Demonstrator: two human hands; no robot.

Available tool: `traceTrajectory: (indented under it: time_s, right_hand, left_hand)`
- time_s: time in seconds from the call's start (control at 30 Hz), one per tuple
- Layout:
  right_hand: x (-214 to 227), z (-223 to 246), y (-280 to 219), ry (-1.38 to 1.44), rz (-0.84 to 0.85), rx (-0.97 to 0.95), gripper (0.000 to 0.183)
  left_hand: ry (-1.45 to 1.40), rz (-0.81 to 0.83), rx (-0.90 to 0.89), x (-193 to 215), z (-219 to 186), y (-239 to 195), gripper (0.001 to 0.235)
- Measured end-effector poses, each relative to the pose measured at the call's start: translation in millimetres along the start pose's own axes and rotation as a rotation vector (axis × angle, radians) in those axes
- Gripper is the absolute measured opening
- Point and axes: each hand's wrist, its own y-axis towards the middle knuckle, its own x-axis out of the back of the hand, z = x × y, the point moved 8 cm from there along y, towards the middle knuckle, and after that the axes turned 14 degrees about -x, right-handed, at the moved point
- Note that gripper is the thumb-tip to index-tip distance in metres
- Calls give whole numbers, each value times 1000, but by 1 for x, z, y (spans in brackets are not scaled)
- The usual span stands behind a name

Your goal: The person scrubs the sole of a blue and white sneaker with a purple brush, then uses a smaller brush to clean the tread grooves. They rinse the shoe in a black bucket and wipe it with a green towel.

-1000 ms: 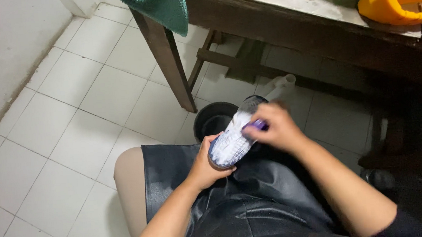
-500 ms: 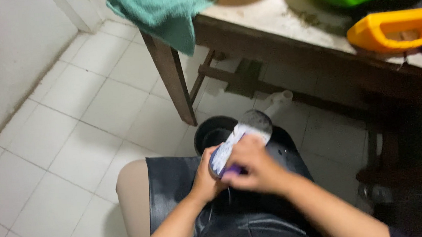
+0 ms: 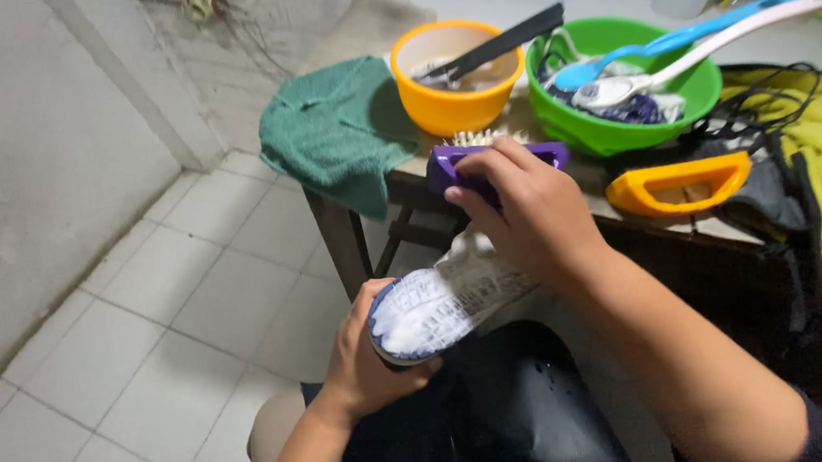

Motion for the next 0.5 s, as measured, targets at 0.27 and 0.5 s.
traceTrajectory:
  time_s: [0.27, 0.5]
  right_hand:
    - [-41, -36, 47, -220, 191, -139, 25]
    - [-74, -110, 174, -684, 413, -128, 22]
  left_hand:
    - [-172, 46, -41, 25, -4, 29, 78]
    - [-418, 22, -139, 30, -11, 37, 80]
